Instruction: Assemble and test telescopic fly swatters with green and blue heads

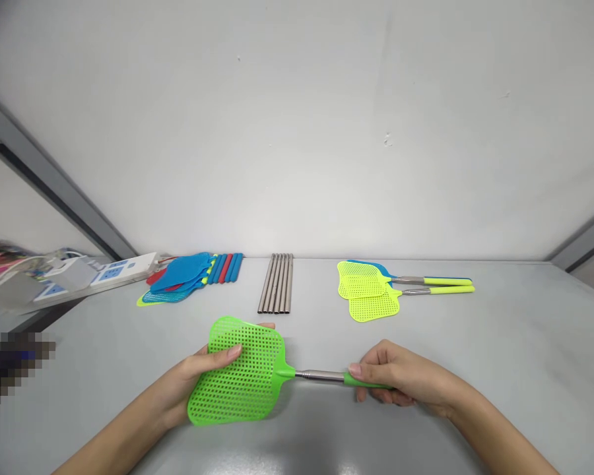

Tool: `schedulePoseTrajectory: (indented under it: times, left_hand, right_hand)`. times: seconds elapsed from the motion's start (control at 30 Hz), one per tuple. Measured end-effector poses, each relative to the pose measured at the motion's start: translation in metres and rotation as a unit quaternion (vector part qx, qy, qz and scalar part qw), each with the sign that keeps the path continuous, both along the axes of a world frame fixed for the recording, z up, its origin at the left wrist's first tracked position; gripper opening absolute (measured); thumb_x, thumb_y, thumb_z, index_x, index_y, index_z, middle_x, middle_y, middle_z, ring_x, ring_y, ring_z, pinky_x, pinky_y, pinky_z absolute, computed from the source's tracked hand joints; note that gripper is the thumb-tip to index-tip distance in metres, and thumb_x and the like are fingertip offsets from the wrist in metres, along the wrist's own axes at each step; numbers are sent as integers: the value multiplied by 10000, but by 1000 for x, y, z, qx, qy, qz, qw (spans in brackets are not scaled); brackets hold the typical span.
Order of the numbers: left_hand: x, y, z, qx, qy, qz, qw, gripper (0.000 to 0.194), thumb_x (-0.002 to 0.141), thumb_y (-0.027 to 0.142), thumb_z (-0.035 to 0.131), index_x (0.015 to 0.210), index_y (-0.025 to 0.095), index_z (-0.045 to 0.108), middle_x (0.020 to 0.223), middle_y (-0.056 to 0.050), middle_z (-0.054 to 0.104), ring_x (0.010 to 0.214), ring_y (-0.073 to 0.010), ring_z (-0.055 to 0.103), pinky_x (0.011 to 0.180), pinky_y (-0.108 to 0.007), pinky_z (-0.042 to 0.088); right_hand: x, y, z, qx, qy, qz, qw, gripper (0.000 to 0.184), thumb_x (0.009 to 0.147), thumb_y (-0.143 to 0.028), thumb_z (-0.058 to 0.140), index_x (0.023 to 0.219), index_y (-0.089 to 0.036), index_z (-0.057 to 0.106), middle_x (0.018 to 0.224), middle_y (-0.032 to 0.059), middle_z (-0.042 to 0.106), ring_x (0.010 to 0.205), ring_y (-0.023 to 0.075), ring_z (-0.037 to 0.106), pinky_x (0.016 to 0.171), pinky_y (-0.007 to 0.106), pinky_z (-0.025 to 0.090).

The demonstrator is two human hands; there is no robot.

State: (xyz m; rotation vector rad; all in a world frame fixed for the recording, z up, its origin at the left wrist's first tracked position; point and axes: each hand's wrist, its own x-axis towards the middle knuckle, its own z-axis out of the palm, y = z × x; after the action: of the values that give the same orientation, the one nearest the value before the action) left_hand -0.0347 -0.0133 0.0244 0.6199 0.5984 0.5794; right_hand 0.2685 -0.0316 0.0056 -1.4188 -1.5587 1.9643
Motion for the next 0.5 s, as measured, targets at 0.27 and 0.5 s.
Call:
schedulePoseTrajectory:
  times: [0.27,0.5]
  left_hand:
    - [0,0,-2,-17,41,6,999,273,829,228,523,1061,126,623,1018,-128,643,984,-282,574,900,-415,392]
    - [1,0,-1,-42,34,18,998,279,813,260,537,1024,105,635,994,-137,648,984,-286,573,913,-426,380]
  right_hand:
    - [0,0,2,5,2,-2,1000,480,734,-566,531,658,-101,629,435,-56,349,394,47,224,389,227,111]
    - [1,2,3,18,2,-4,1000,478,747,-562,519,666,-107,641,449,-55,340,406,53,222,405,230,122]
